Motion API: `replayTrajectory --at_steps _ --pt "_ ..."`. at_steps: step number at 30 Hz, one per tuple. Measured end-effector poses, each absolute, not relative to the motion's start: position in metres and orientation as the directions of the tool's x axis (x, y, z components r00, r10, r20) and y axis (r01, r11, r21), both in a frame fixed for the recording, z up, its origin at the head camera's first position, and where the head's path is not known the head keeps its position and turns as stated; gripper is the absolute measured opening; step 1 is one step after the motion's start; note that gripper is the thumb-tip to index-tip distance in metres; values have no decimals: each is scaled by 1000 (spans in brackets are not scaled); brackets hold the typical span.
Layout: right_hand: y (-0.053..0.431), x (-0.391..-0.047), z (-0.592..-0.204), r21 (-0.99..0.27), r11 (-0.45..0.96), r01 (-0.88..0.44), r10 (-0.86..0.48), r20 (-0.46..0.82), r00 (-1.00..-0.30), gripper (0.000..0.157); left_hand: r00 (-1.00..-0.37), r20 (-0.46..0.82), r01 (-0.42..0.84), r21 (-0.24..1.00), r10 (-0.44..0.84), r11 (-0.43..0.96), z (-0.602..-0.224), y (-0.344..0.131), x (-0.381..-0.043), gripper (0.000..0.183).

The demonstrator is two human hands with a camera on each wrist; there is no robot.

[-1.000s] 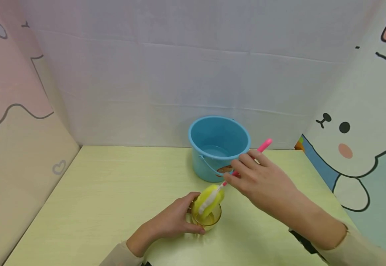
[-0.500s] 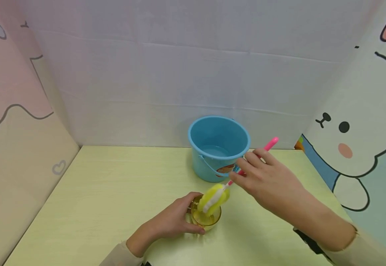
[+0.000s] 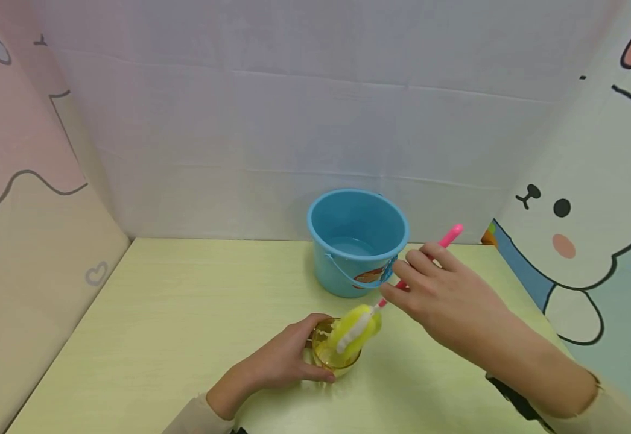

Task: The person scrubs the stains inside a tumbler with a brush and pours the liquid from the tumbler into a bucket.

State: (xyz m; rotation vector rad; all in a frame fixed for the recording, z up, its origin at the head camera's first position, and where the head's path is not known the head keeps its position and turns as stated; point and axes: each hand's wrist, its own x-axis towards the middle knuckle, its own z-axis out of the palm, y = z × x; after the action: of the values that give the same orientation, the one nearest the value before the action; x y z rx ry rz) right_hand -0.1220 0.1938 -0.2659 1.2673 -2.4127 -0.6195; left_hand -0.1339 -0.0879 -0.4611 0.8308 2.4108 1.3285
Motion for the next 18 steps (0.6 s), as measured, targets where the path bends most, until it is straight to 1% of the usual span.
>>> replayTrajectory --at_steps 12,18 --pt "191 -118 -263 498 502 -707 -836 69 -544 51 -801 42 364 827 597 429 -460 -89 -134 92" --pt "189 -119 -266 480 499 -721 -843 79 -532 47 -800 41 359 832 599 423 -460 -89 -134 91"
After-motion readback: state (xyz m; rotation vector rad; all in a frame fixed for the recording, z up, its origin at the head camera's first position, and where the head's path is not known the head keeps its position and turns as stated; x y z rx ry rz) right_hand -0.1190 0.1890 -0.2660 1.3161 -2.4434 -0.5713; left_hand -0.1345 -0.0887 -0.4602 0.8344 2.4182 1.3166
